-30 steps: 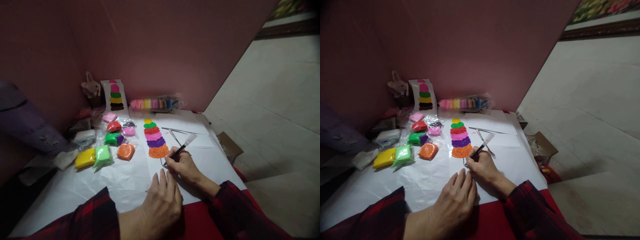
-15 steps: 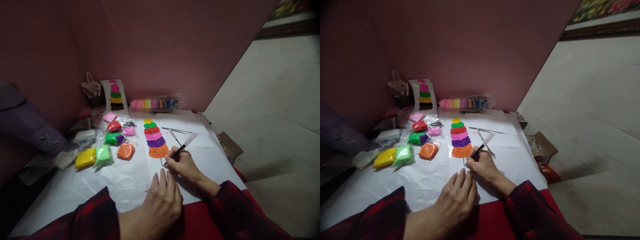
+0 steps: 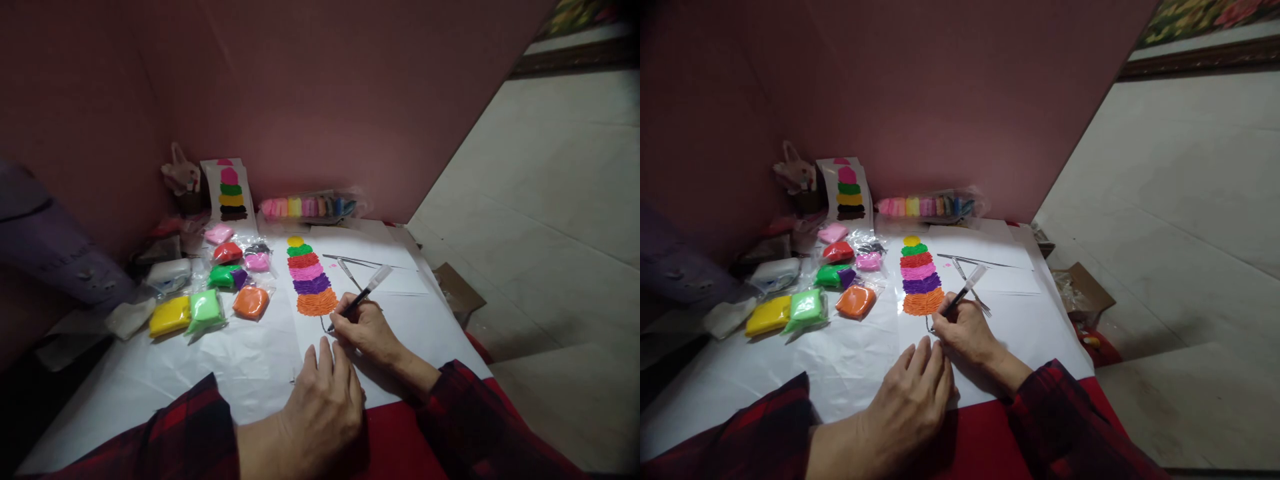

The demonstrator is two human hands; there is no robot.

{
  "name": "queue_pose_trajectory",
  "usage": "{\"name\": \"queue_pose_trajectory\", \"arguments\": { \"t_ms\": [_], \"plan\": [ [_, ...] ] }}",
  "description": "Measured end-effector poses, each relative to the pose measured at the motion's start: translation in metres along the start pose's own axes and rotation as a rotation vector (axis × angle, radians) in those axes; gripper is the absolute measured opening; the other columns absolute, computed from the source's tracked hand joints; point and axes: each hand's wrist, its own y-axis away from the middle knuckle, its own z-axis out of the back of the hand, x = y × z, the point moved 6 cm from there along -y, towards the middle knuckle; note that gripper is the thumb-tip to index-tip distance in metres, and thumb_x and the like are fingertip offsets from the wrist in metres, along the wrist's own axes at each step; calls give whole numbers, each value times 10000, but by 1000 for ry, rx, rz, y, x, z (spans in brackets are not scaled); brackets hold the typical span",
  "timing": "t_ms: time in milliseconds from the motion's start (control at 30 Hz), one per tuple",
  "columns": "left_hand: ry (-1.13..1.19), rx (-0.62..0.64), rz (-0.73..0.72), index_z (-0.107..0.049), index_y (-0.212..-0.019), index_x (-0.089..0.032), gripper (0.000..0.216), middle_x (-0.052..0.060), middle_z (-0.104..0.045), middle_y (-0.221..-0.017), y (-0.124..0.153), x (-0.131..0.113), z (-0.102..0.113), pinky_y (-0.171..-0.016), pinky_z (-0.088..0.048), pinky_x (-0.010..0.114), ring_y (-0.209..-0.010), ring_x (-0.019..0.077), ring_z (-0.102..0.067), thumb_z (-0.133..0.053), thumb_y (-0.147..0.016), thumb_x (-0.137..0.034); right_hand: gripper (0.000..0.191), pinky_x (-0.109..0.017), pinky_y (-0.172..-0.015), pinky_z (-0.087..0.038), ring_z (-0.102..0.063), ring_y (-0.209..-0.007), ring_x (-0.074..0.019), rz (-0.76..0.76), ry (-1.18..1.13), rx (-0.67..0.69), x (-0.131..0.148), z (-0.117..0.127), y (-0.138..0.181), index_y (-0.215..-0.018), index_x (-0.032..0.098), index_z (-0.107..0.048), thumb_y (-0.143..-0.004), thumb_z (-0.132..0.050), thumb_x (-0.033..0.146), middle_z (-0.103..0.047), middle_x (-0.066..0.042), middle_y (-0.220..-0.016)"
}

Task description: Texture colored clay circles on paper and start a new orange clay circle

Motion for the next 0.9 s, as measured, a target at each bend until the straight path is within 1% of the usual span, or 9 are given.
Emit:
{"name": "queue_pose_trajectory", "arguments": {
  "t_ms": [233,433,700,900],
  "plan": [
    [-1,21,3,-669,-1017,-28,268,234,-700,-1047,1,0,-1,-744,-541,479,-972,383,-674,-600,-852,-228,155,-219,-445,-363,-444,-464,-92,25,13,5,1,0,-1,-655,206,-475,-751,-596,222,-485,63,-535],
    [-2,5,-20,-670,-997,-21,264,236,-705,-1021,1,-1,-2,-722,-538,474,-943,383,-677,-601,-851,-229,146,-223,-474,-394,-478,-492,-97,41,21,17,3,0,-2,-653,196,-487,-752,-592,213,-501,57,-548],
    [2,7,-15,-672,-1002,-27,258,233,-703,-1024,1,0,-2,-728,-533,472,-953,374,-672,-562,-874,-222,140,-219,-464,-389,-470,-475,-93,40,1,21,2,0,-1,-658,199,-488,-748,-595,203,-504,60,-542],
    [-5,-3,-12,-671,-996,-23,263,236,-704,-1022,1,-1,-2,-722,-537,478,-947,381,-672,-582,-863,-231,150,-213,-441,-362,-448,-450,-87,34,1,14,0,0,-1,-660,202,-479,-758,-594,212,-486,69,-523]
  ]
}}
